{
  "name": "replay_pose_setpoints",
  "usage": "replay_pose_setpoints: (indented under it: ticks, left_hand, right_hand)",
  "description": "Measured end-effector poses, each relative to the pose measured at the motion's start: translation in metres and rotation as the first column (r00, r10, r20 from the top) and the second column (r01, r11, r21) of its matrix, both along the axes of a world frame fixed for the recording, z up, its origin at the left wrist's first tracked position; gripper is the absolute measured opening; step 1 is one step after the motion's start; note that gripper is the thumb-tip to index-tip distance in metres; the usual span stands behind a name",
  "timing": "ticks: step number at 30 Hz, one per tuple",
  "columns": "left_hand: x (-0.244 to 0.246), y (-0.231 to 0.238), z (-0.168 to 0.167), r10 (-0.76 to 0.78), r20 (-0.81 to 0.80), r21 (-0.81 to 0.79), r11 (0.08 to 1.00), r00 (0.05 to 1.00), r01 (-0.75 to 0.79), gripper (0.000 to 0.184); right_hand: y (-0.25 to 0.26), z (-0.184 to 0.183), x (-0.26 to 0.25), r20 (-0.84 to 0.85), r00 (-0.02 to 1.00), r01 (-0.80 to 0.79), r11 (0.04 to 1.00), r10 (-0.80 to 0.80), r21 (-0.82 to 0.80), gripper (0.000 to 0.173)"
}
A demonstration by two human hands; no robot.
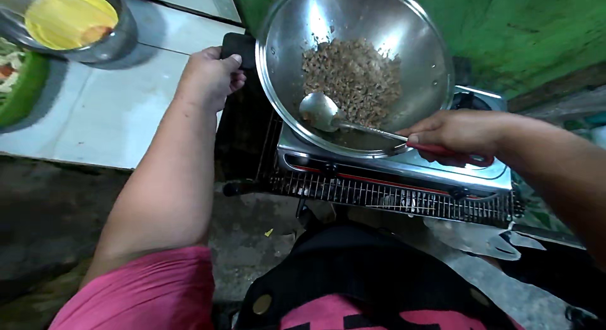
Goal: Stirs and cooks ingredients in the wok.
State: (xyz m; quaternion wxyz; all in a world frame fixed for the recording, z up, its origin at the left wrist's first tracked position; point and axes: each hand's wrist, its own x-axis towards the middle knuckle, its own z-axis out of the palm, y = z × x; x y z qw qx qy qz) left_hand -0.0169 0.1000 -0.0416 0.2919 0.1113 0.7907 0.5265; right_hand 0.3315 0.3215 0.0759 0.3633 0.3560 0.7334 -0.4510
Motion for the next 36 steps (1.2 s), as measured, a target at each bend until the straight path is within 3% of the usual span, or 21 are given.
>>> replay_pose_setpoints:
  ticks: [4,8,11,13,19,23,33,36]
  left_hand:
    - [0.0,-0.001,0.0,-0.018,-0.009,0.0,1.0,1.0,0.018,0.031]
    - [0.0,-0.002,0.002,-0.027,-0.013,-0.021,0.999,1.0,0.026,0.032]
    - [-0.001,-0.002,0.001,-0.04,-0.015,-0.024,0.999,0.999,0.04,0.031]
    - [-0.002,-0.003,0.0,-0.046,-0.016,-0.025,0.999,0.999,0.046,0.031]
    - [-0.006,-0.004,-0.002,-0.072,-0.03,-0.035,0.997,0.997,0.071,0.034]
    - [-0.007,-0.004,-0.003,-0.084,-0.029,-0.04,0.996,0.996,0.083,0.032]
    - [-0.026,-0.013,-0.021,-0.125,-0.038,-0.034,0.992,0.991,0.124,0.034]
    - [-0.004,0.023,-0.017,-0.066,-0.045,-0.126,0.99,0.997,0.06,0.022]
  right_hand:
    - [0.011,0.016,0.007,-0.176,0.984,0.04,0.999,-0.041,-0.006,0.041]
    - [0.006,0.025,0.005,-0.25,0.968,0.101,0.962,-0.036,0.252,0.042]
    - [0.002,0.019,0.002,-0.195,0.96,-0.054,0.815,0.201,0.577,0.043]
    - [0.003,0.019,0.005,-0.132,0.945,-0.127,0.708,0.299,0.694,0.043]
    - [0.025,0.048,0.042,0.056,0.96,-0.228,0.655,0.273,0.721,0.039]
    - [0.029,0.048,0.057,0.15,0.965,-0.257,0.682,0.213,0.684,0.039]
    - [0.017,0.047,0.06,0.137,0.942,-0.318,0.689,0.306,0.651,0.039]
    - [0.011,0.056,0.069,0.093,0.943,-0.288,0.644,0.319,0.709,0.039]
